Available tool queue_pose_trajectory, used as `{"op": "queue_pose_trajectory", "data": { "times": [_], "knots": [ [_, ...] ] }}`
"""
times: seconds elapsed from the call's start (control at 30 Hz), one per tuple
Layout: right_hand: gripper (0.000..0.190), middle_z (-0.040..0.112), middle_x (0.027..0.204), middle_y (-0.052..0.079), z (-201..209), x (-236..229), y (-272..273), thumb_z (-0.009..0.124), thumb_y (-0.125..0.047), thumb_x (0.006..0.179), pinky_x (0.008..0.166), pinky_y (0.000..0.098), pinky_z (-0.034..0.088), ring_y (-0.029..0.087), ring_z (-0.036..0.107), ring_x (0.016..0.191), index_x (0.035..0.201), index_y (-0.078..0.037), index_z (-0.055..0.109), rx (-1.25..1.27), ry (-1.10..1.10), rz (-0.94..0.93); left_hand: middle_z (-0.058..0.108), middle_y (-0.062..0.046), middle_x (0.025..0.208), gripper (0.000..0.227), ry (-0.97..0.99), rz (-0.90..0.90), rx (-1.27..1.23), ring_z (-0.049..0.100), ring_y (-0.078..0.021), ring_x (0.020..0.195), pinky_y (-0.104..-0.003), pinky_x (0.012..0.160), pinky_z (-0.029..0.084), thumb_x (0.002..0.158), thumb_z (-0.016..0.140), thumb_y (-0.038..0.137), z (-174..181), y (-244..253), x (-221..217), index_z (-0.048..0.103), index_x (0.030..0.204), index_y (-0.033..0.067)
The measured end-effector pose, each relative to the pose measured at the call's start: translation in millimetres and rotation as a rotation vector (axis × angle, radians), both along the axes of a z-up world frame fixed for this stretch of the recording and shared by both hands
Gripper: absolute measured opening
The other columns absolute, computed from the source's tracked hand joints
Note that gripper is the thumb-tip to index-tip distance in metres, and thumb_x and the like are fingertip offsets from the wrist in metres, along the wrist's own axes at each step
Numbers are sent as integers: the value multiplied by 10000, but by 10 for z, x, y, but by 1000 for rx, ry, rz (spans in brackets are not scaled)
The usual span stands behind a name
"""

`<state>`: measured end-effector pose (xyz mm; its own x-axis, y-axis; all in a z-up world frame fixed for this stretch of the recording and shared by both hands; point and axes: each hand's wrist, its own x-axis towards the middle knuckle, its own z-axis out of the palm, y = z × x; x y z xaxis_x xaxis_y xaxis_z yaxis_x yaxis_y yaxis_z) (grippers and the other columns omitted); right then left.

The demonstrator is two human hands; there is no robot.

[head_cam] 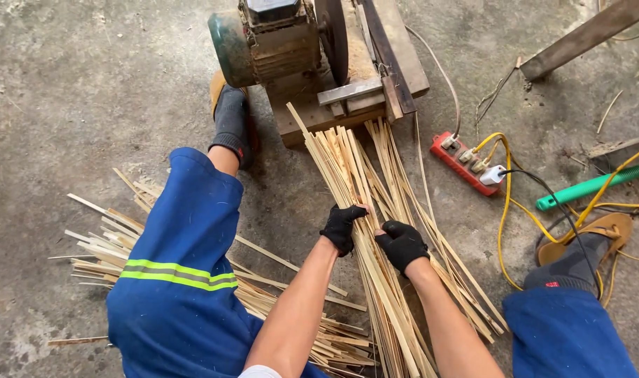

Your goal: Splitting and sorting long bamboo strips for furniture manufacturing.

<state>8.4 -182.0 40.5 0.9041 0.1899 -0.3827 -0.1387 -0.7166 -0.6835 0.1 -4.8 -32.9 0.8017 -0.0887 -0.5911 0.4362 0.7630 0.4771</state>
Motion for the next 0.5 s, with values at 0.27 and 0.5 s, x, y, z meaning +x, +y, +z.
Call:
{"op": "queue_pose_trajectory", "data": {
  "times": [0.27,0.5],
  "knots": [
    [302,776,806,92,560,81,90,677,-358,924,796,374,542,236,701,764,907,-77,788,-78,155,-42,711,-81,861,218,13,32,-53,707,-245,803,-433,714,634,768,800,141,542,39,28,705,958,94],
    [243,737,811,87,312,79,120,774,-280,847,768,358,557,200,682,751,921,-51,741,-50,101,-14,719,-76,848,208,49,25,40,707,-230,766,-408,704,617,796,794,176,349,51,15,739,965,67]
  ]
}}
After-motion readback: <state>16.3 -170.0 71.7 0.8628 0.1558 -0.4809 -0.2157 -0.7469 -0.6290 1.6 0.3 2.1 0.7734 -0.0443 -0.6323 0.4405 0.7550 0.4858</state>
